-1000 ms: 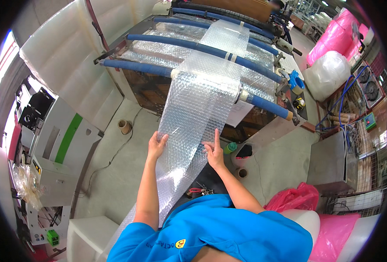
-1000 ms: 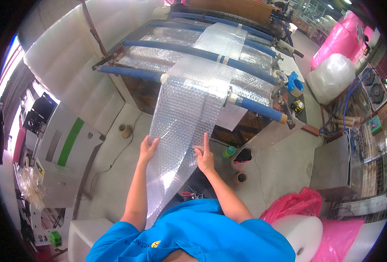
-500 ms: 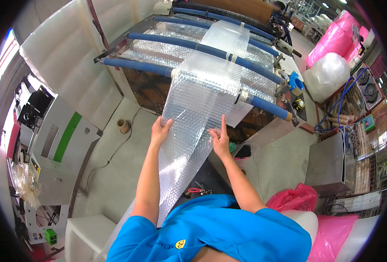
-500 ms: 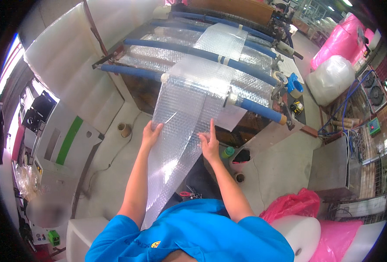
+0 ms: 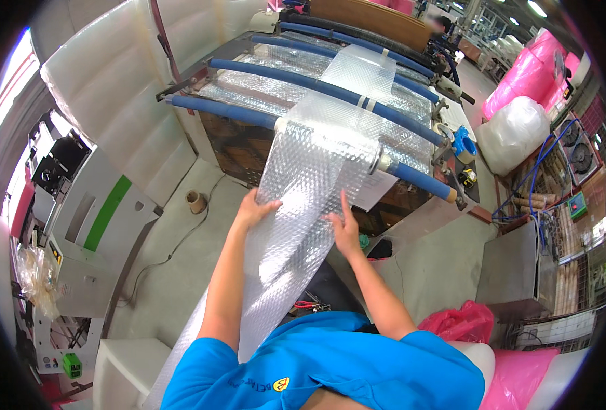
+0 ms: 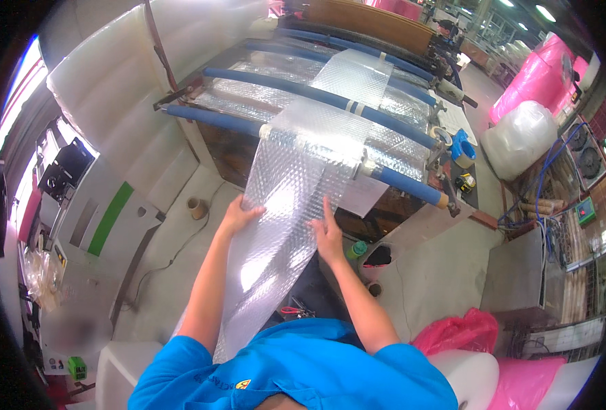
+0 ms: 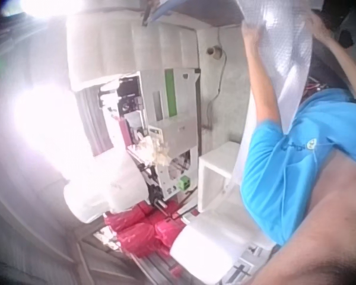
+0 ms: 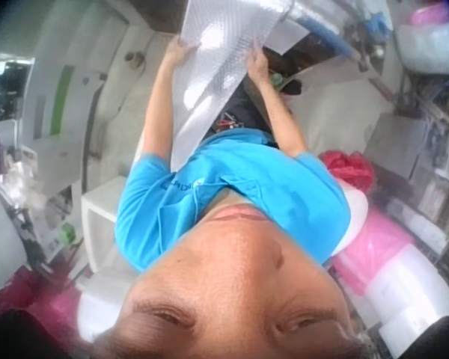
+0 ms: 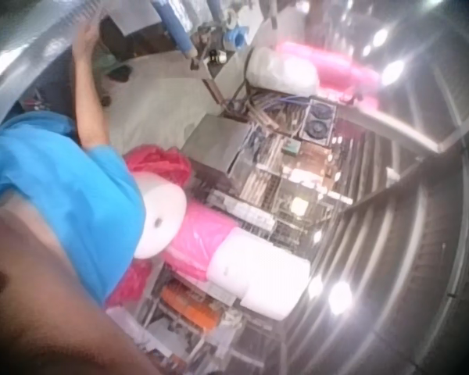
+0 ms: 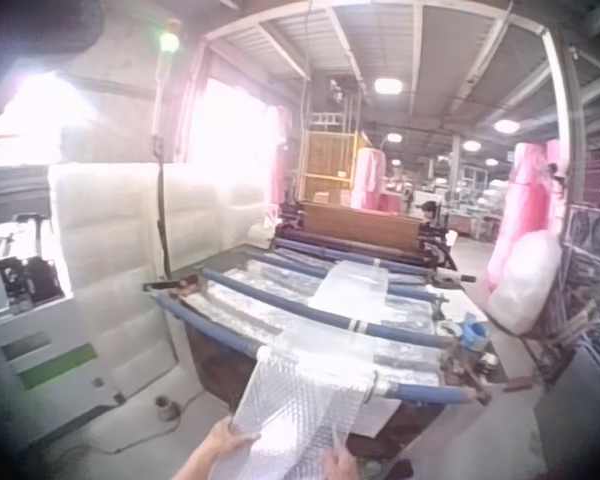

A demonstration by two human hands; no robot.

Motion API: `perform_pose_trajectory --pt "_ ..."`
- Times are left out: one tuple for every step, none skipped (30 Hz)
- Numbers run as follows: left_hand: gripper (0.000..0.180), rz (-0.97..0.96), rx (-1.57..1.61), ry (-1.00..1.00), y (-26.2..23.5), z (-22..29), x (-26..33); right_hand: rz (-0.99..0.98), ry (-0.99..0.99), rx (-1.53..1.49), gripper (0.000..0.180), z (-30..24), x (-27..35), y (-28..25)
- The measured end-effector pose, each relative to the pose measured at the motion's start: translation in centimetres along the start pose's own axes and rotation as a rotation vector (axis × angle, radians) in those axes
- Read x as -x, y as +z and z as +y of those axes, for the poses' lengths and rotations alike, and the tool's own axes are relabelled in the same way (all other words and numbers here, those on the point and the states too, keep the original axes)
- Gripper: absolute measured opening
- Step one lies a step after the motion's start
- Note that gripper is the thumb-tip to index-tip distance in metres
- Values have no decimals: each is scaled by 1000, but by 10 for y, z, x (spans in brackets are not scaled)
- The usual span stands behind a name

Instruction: The person holds and guides a sheet of bubble wrap as it moves through a series of rollers on a machine. The hands maintain tension and alignment on the material throughout the process.

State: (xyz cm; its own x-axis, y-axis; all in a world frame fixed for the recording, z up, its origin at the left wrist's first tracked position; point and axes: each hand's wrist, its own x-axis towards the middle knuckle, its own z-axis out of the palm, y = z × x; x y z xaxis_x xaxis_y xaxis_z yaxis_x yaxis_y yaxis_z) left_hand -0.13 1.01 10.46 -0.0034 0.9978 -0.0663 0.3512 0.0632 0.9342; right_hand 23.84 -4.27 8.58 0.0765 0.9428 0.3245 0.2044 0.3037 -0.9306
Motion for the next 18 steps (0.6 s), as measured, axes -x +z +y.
perform_pose_trajectory --pt "52 -70 77 -26 -2 -22 10 -135 170 126 56 6 17 -2" --pt "51 -57 73 -66 -4 -35 24 -139 78 86 60 0 32 4" --pt "50 -47 67 -100 -4 -36 36 -270 206 51 58 8 44 2" --pt "48 -10 51 -93 -7 -36 46 -245 200 -21 53 15 59 1" --pt "46 27 34 -82 -16 -16 59 -219 191 -95 49 2 63 1" --pt "44 65 21 -73 -22 -2 68 -303 216 -164 45 -16 61 -3" --pt "42 71 48 -38 -27 0 72 -395 245 -233 41 -34 58 -7" --pt "40 73 72 -2 -33 1 74 -482 277 -305 38 -43 54 -10" --pt "38 76 95 32 -39 8 78 -426 196 -234 34 -44 49 -12" --pt "33 60 66 23 -43 20 81 -368 116 -163 31 -44 42 -13" --pt "33 29 113 -8 -45 18 81 -316 34 -94 28 -47 33 -11" --pt "33 -1 162 -37 -47 13 80 -189 187 -260 25 -64 22 -9" --pt "33 -31 211 -65 -48 8 79 -163 202 -247 24 -60 16 -8" --pt "33 -36 199 -81 -46 6 76 -126 215 -233 23 -48 10 -8" --pt "32 -42 184 -96 -44 3 73 -87 227 -221 22 -33 6 -8" --pt "32 -50 168 -113 -41 0 70 -35 209 -294 20 -9 9 -4" --pt "31 2 123 -59 -35 -11 68 -12 204 -342 20 1 10 0" --pt "30 54 81 -5 -28 -24 65 10 197 -387 19 6 10 3"
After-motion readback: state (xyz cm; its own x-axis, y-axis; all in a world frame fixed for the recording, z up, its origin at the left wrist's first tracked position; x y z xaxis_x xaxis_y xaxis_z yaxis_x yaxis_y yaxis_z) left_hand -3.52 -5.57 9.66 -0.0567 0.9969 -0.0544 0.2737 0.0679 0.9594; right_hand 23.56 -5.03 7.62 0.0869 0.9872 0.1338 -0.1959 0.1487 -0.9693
